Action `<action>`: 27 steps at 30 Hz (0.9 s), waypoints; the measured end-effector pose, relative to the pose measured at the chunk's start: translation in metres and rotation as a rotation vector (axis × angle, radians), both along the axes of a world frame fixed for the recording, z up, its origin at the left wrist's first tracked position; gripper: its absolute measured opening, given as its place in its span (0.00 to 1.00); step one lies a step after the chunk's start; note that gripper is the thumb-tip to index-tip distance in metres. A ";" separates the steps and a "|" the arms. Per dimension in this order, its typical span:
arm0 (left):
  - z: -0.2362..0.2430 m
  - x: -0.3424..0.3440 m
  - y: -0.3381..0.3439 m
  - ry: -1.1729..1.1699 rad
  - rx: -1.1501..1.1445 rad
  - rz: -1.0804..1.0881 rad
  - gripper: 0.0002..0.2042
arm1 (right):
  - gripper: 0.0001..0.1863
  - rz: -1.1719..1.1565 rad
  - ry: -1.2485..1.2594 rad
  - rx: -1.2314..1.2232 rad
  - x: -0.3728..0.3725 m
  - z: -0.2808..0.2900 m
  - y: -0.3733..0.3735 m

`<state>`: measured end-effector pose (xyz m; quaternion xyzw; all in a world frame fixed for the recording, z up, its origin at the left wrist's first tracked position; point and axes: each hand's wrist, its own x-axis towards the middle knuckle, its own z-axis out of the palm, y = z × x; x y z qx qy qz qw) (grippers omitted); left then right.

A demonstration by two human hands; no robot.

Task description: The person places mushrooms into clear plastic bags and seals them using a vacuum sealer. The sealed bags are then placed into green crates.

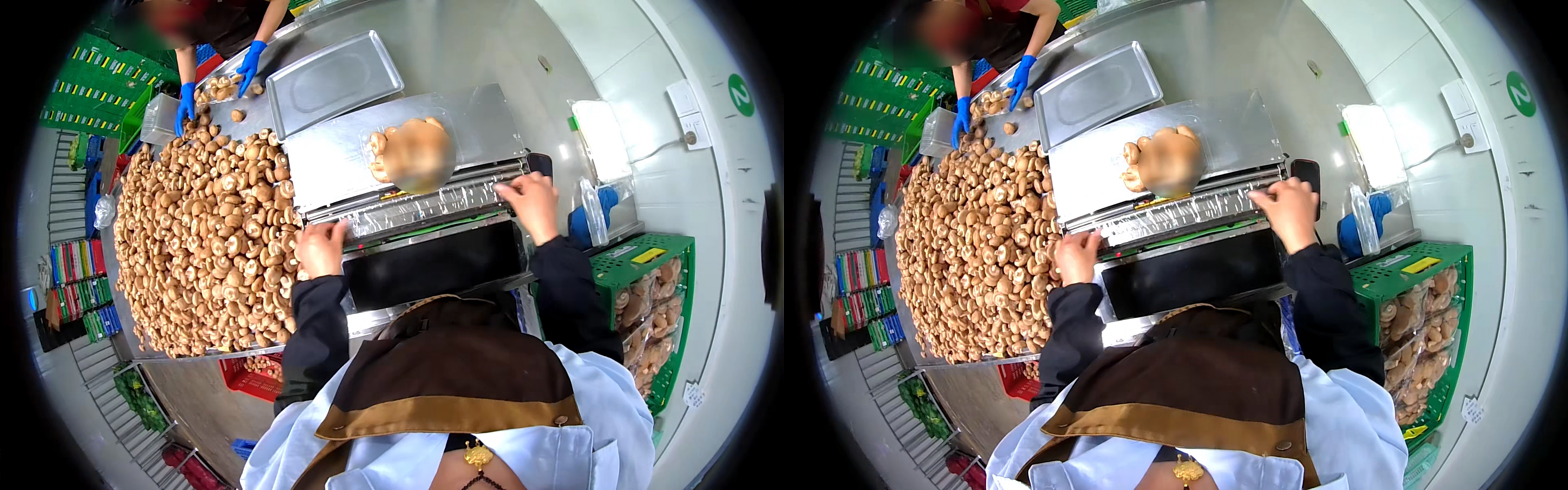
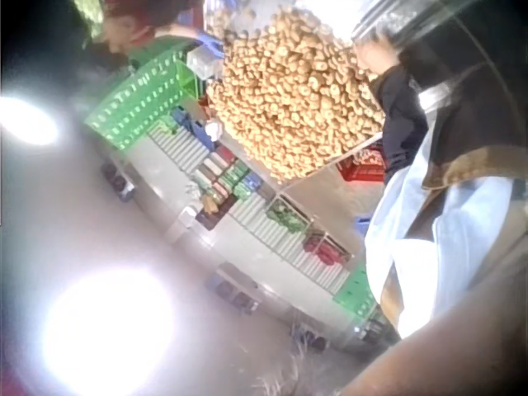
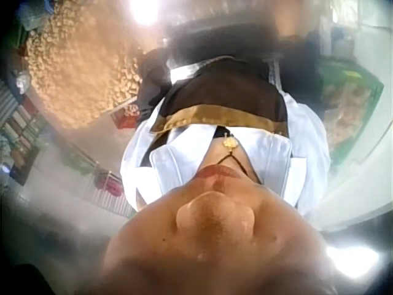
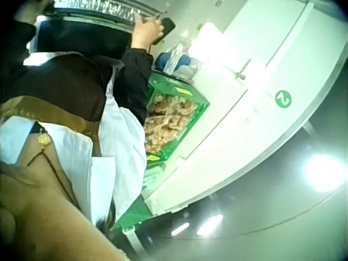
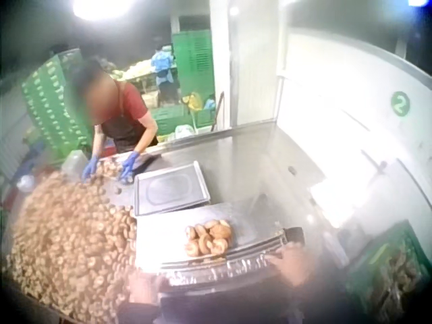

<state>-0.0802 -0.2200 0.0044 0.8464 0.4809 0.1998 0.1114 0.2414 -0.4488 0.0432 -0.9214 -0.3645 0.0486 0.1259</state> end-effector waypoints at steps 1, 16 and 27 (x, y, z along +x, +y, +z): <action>0.000 0.013 -0.011 0.025 -0.014 0.014 0.15 | 0.21 0.034 0.033 0.060 -0.010 -0.013 0.005; 0.148 0.056 0.064 -1.488 -1.407 -0.386 0.09 | 0.11 0.429 1.427 1.263 0.022 0.106 0.056; -0.008 0.151 0.106 -0.463 -0.691 -0.254 0.10 | 0.16 0.390 0.702 0.358 0.059 -0.024 0.187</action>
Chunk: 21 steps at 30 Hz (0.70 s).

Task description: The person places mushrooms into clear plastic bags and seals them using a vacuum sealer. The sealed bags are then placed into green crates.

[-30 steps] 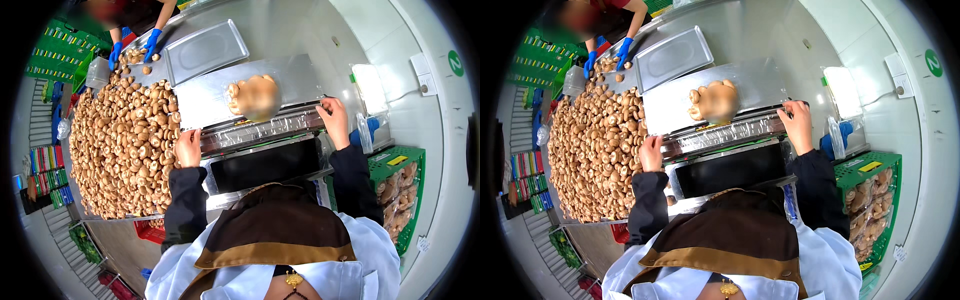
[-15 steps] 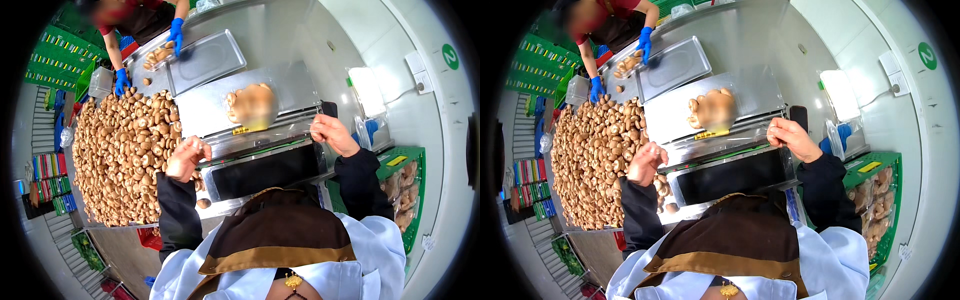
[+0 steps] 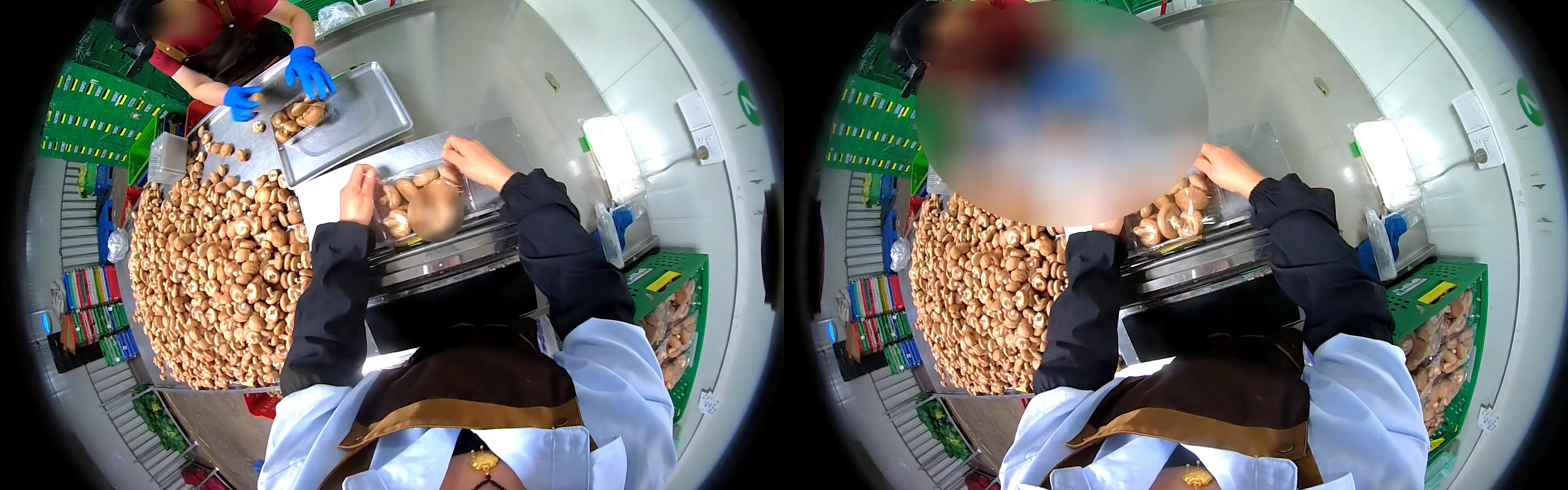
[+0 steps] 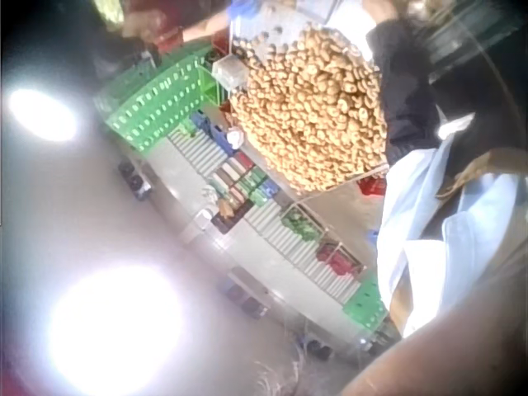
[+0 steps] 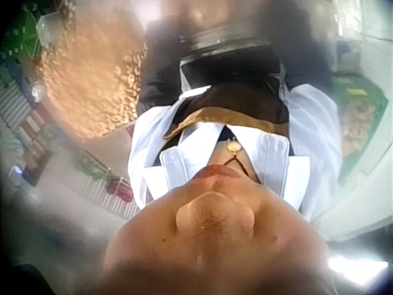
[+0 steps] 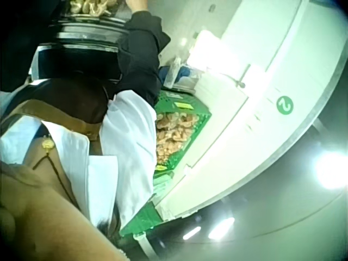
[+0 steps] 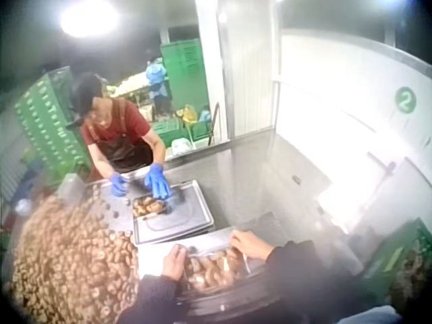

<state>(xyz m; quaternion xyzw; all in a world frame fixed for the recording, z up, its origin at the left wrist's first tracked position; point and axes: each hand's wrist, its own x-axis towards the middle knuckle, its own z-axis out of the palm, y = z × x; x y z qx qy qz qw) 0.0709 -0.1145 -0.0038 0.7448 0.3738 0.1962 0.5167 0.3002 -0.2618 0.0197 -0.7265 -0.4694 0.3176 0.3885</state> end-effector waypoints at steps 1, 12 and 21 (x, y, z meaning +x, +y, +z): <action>0.016 -0.002 -0.008 0.034 -0.119 -0.041 0.13 | 0.17 0.076 0.080 -0.084 0.002 0.005 -0.001; 0.059 -0.056 -0.056 0.081 -0.559 -0.352 0.26 | 0.29 0.207 0.530 -0.087 -0.044 0.049 -0.075; 0.021 -0.132 -0.170 0.244 -0.683 -0.255 0.29 | 0.32 0.061 0.545 -0.494 -0.124 0.068 -0.190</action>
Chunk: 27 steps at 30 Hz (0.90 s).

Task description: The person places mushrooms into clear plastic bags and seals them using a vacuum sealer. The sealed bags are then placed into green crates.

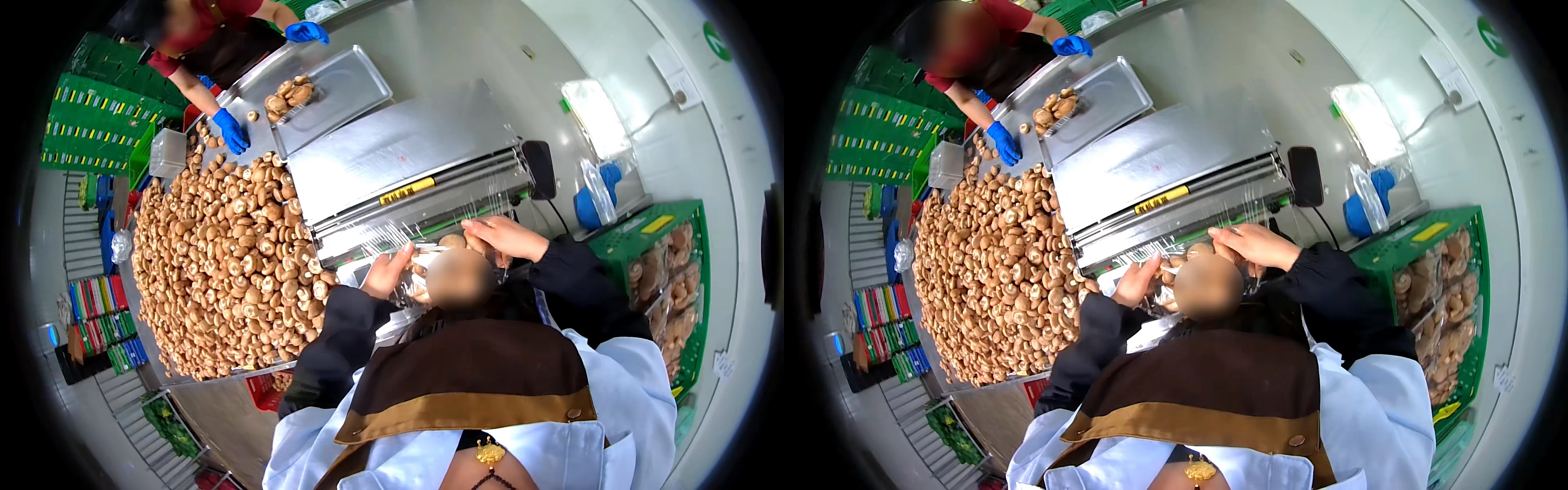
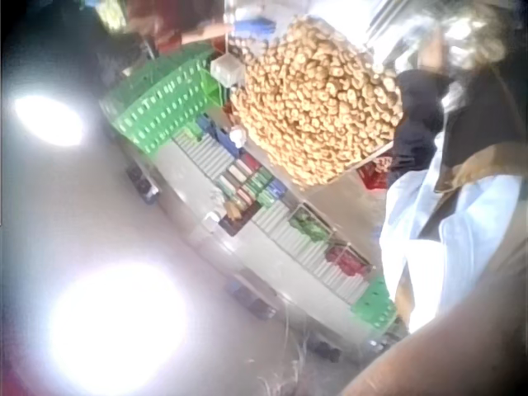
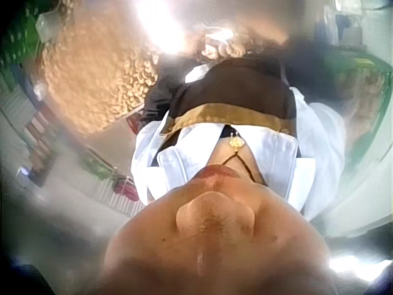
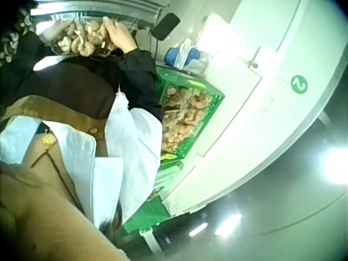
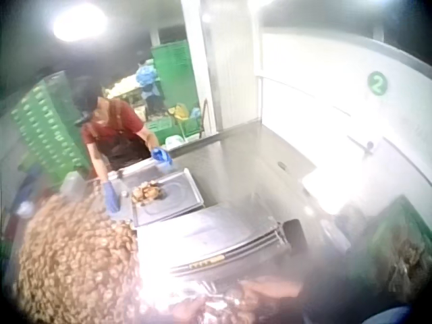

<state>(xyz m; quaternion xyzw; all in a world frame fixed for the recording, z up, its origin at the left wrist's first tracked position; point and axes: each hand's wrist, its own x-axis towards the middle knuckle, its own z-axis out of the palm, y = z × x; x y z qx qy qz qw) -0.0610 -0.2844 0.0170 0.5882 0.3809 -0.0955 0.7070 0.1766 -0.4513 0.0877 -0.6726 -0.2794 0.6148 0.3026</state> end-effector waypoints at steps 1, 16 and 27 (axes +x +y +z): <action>-0.015 -0.002 -0.006 -0.043 0.225 -0.026 0.28 | 0.32 -0.086 -0.033 0.058 -0.008 -0.031 -0.009; -0.074 -0.040 -0.048 -0.287 0.485 0.438 0.08 | 0.07 -0.891 -0.298 0.475 -0.058 -0.108 -0.087; -0.065 0.018 -0.042 -0.178 1.516 -0.357 0.19 | 0.05 -1.162 -0.859 0.235 -0.124 -0.209 -0.132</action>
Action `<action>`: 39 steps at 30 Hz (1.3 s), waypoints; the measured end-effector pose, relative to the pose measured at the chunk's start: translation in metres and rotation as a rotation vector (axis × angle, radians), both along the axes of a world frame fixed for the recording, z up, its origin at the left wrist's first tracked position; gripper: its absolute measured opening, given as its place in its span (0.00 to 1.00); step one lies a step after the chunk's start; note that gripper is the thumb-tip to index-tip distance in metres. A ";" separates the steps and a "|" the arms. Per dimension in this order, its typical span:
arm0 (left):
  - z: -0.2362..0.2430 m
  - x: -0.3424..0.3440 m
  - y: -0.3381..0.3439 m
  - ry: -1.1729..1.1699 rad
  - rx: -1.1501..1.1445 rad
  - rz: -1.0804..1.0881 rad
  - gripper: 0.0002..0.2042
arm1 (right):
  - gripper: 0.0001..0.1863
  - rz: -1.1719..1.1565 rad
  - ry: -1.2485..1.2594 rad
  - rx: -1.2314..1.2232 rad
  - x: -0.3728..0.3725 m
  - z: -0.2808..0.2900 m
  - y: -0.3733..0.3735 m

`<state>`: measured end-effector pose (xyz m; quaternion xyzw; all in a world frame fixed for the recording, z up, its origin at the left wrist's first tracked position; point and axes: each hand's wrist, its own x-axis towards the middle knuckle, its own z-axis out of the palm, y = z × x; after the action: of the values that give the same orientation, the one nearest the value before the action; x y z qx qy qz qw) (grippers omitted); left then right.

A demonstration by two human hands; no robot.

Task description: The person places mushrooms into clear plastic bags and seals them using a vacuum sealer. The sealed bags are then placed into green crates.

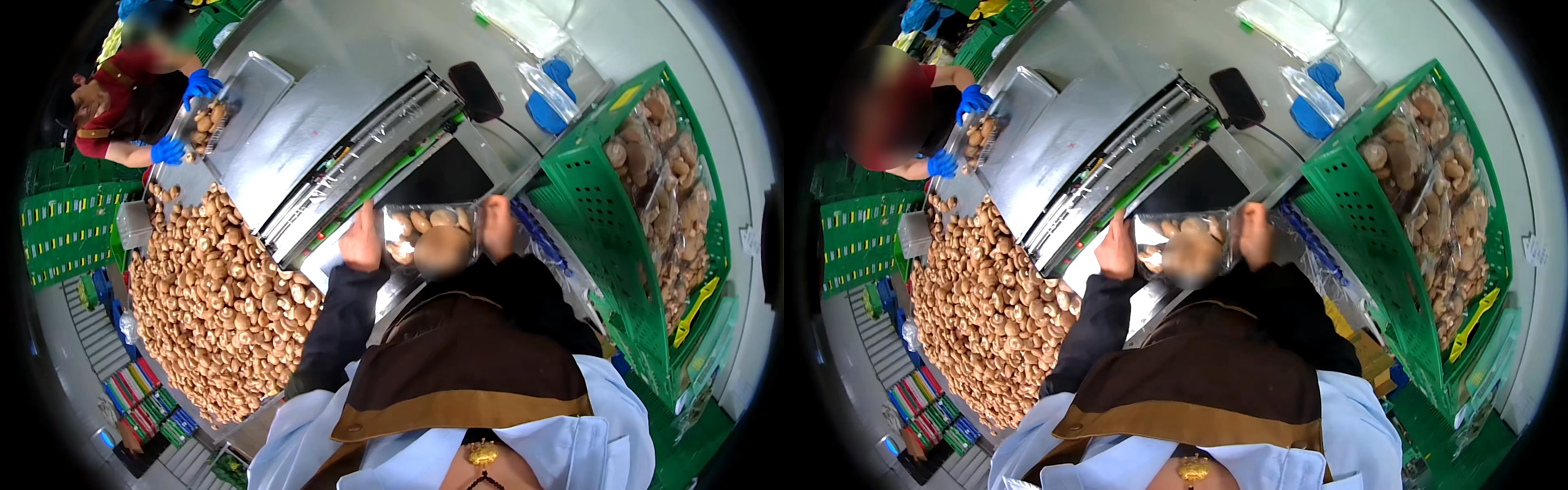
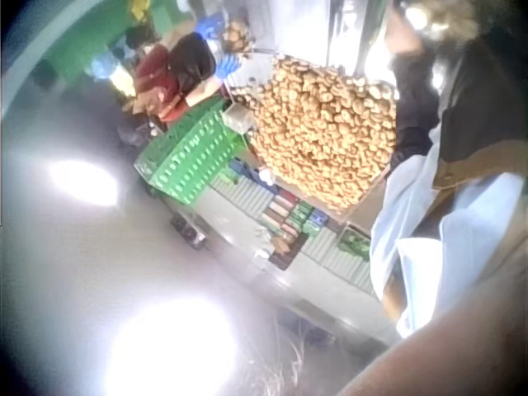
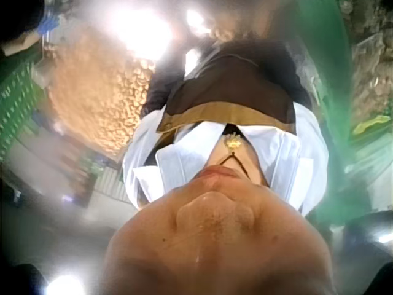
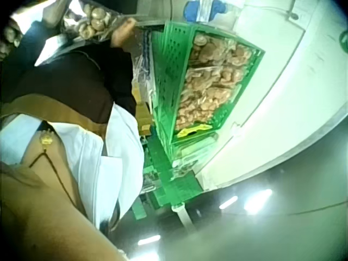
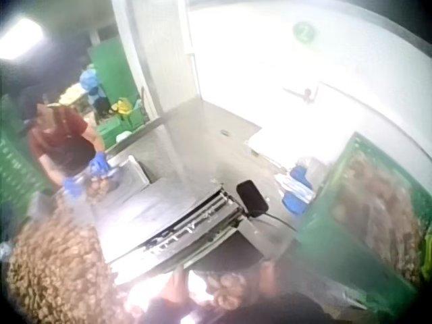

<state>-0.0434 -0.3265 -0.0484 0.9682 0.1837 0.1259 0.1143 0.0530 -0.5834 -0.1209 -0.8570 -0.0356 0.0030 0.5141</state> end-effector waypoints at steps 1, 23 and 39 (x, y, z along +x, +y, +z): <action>-0.010 0.011 0.004 -0.054 -0.017 -0.095 0.21 | 0.07 -0.009 -0.019 -0.010 -0.009 -0.021 0.014; 0.206 0.081 -0.217 1.127 -2.349 -0.918 0.29 | 0.24 0.568 0.144 0.176 0.011 0.340 -0.182; 0.188 0.246 -0.391 -0.118 0.004 -1.632 0.27 | 0.24 -0.518 0.224 0.705 0.022 0.259 -0.387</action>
<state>0.2029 -0.7174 0.1394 0.7892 -0.5854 0.0541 0.1778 0.0746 -0.9704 0.1385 -0.6047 0.2368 -0.0453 0.7591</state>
